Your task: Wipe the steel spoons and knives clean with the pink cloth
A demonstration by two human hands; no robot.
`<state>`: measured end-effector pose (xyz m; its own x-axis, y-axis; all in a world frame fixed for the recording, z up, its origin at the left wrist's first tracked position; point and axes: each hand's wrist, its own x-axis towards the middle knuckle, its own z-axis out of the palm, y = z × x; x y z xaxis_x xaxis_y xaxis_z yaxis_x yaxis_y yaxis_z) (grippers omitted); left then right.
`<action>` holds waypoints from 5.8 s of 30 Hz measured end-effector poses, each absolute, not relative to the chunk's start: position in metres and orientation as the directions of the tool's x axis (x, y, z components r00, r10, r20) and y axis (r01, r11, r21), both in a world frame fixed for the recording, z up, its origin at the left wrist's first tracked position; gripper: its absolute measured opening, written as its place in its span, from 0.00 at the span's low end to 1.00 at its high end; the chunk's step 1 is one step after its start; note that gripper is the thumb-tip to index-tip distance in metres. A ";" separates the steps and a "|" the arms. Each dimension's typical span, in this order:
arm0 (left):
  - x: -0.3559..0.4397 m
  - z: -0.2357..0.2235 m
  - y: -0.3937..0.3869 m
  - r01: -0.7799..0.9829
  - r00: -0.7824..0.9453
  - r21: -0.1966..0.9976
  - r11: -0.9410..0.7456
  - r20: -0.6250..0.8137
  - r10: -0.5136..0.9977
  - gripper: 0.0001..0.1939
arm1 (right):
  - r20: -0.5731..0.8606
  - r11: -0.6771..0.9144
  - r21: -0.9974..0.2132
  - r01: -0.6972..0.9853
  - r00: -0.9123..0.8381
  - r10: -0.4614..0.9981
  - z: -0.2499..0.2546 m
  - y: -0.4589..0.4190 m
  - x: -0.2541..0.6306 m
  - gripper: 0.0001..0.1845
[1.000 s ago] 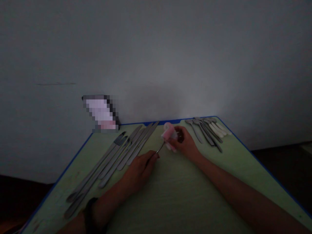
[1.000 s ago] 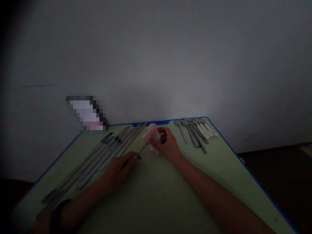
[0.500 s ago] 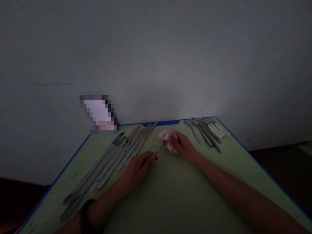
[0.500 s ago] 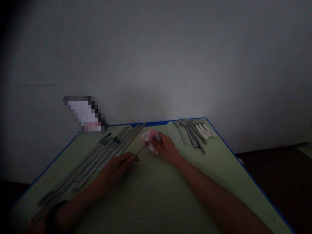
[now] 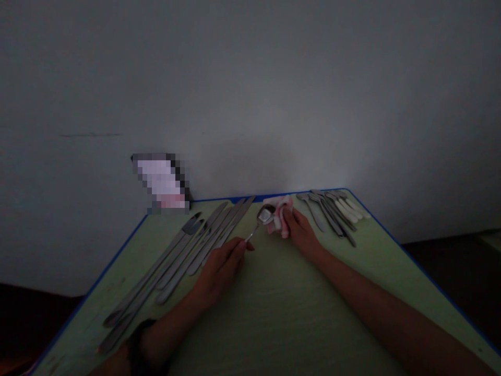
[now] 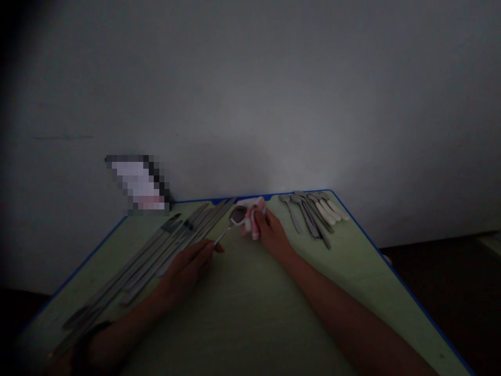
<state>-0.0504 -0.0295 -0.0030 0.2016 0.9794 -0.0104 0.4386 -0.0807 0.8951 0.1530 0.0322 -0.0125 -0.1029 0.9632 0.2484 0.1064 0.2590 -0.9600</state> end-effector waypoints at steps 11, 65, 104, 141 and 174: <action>-0.047 0.002 -0.033 0.540 0.221 0.819 -0.194 0.085 0.972 0.19 | 0.300 0.326 -0.941 0.092 -0.224 0.927 -0.011 0.030 0.153 0.20; -0.049 0.010 -0.036 0.689 0.467 0.653 -0.315 -0.068 0.882 0.15 | 0.004 -0.163 -0.872 -0.461 -0.339 0.941 -0.025 0.030 0.136 0.17; -0.047 0.006 -0.033 0.683 0.456 0.648 -0.337 -0.017 0.890 0.16 | 0.035 -0.136 -0.815 -0.563 -0.282 0.959 -0.021 0.033 0.136 0.15; -0.047 0.006 -0.028 0.649 0.383 0.731 -0.212 -0.073 0.921 0.19 | 0.058 -0.045 -0.829 -0.558 -0.166 0.984 -0.023 0.038 0.132 0.16; -0.047 0.007 -0.028 0.656 0.418 0.718 -0.233 -0.088 0.904 0.20 | 0.024 -0.060 -0.866 -0.496 -0.162 0.987 -0.014 0.025 0.123 0.27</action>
<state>-0.0470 -0.0278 0.0066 0.4178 0.9043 -0.0877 0.6558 -0.2333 0.7180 0.1234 0.0251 -0.0140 -0.1616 0.9866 0.0242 -0.4959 -0.0600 -0.8663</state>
